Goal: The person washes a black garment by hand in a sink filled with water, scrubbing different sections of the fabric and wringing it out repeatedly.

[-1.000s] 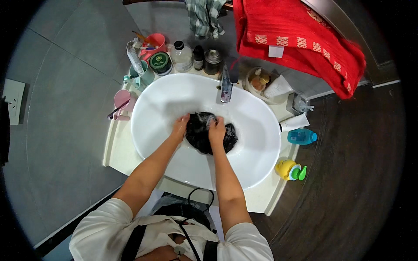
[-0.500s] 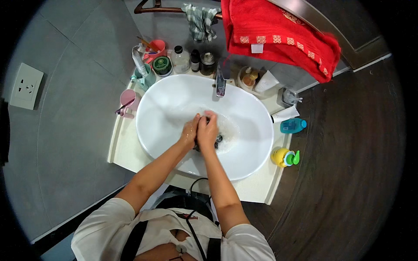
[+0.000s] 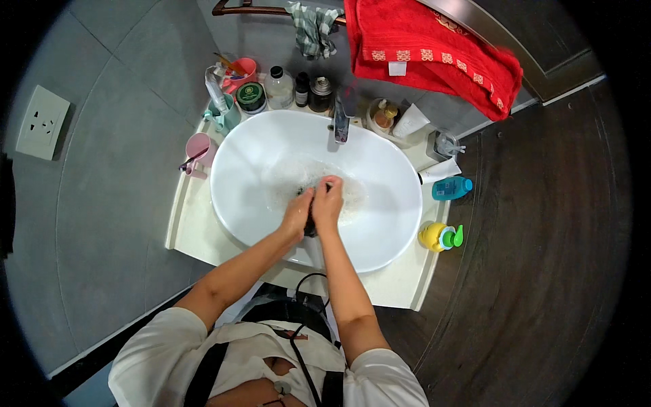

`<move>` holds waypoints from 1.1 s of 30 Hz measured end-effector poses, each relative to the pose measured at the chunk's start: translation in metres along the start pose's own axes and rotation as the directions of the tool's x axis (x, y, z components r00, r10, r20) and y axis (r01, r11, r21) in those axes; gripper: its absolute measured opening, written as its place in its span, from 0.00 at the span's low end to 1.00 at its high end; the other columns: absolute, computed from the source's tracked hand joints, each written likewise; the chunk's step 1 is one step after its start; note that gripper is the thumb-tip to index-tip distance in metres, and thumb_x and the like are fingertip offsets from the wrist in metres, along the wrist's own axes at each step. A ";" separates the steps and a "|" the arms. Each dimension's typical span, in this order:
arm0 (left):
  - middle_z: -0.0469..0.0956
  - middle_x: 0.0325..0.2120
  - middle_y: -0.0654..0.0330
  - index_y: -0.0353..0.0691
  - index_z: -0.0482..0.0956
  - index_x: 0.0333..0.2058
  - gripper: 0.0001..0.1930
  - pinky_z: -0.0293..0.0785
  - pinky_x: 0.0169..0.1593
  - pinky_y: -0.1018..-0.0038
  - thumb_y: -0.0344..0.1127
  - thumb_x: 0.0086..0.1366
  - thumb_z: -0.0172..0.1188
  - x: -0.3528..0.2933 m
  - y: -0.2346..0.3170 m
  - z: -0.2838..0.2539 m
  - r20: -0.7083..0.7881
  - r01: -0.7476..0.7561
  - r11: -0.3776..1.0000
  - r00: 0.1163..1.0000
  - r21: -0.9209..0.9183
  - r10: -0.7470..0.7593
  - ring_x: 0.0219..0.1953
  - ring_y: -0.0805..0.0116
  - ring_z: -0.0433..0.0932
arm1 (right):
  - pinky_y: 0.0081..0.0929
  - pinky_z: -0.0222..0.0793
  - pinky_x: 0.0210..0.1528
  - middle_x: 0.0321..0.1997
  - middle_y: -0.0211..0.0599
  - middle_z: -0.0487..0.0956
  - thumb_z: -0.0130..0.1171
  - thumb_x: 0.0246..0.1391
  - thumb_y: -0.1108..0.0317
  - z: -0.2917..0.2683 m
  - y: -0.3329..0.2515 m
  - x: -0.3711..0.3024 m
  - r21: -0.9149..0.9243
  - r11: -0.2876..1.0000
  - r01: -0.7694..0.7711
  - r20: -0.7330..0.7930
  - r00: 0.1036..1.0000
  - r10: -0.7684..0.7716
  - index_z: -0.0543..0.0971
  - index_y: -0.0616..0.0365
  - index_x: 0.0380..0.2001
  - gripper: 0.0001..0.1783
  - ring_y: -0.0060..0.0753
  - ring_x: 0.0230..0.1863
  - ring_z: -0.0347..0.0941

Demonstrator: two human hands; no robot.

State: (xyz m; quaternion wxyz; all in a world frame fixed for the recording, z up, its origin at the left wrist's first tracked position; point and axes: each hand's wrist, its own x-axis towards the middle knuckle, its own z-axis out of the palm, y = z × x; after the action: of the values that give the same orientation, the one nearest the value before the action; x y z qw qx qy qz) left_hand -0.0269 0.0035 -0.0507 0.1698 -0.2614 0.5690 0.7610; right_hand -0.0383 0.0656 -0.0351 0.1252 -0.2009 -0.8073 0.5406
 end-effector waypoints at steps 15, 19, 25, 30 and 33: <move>0.75 0.31 0.59 0.35 0.73 0.36 0.20 0.69 0.37 0.75 0.49 0.58 0.52 0.019 -0.038 -0.020 0.277 0.456 0.821 0.884 -0.343 -0.375 0.32 0.71 0.73 | 0.22 0.65 0.39 0.31 0.37 0.76 0.53 0.48 0.64 -0.045 0.126 0.030 0.008 0.969 -0.246 0.321 0.918 0.231 0.73 0.61 0.33 0.12 0.28 0.35 0.71; 0.74 0.32 0.58 0.32 0.72 0.36 0.17 0.68 0.39 0.75 0.43 0.58 0.53 0.065 -0.013 -0.052 0.230 0.097 0.995 0.968 0.003 -0.095 0.33 0.71 0.71 | 0.25 0.64 0.43 0.35 0.40 0.76 0.56 0.46 0.65 -0.033 0.104 0.058 -0.035 0.988 -0.151 0.429 0.891 0.151 0.73 0.61 0.39 0.16 0.33 0.39 0.71; 0.74 0.33 0.50 0.33 0.69 0.39 0.16 0.67 0.40 0.68 0.40 0.59 0.49 0.119 -0.032 -0.072 -0.169 -0.190 0.919 0.951 0.346 0.260 0.36 0.58 0.72 | 0.31 0.64 0.44 0.38 0.49 0.75 0.55 0.46 0.66 0.035 0.092 0.085 -0.244 0.953 0.177 0.388 0.919 -0.071 0.71 0.57 0.42 0.18 0.47 0.41 0.71; 0.72 0.34 0.41 0.34 0.68 0.40 0.15 0.66 0.41 0.61 0.40 0.59 0.46 0.121 -0.037 -0.073 -0.254 -0.103 0.795 0.917 0.597 0.309 0.38 0.42 0.70 | 0.38 0.64 0.43 0.36 0.54 0.74 0.52 0.47 0.61 0.074 0.111 0.076 -0.480 0.826 0.296 0.585 0.810 0.050 0.71 0.58 0.40 0.17 0.52 0.41 0.69; 0.73 0.33 0.40 0.36 0.69 0.38 0.15 0.67 0.41 0.58 0.41 0.58 0.46 0.127 -0.050 -0.082 -0.120 -0.063 0.589 0.956 0.806 0.267 0.37 0.41 0.70 | 0.39 0.63 0.43 0.35 0.54 0.74 0.54 0.45 0.59 0.069 0.130 0.073 -0.519 0.759 0.394 0.735 0.659 0.161 0.74 0.58 0.38 0.18 0.51 0.40 0.70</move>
State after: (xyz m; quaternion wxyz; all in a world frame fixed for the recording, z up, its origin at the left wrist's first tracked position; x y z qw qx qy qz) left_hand -0.0846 -0.0649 -0.1824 0.1295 -0.1900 0.8845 0.4059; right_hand -0.1078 0.0861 -0.1829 -0.2539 0.0634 -0.9308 0.2551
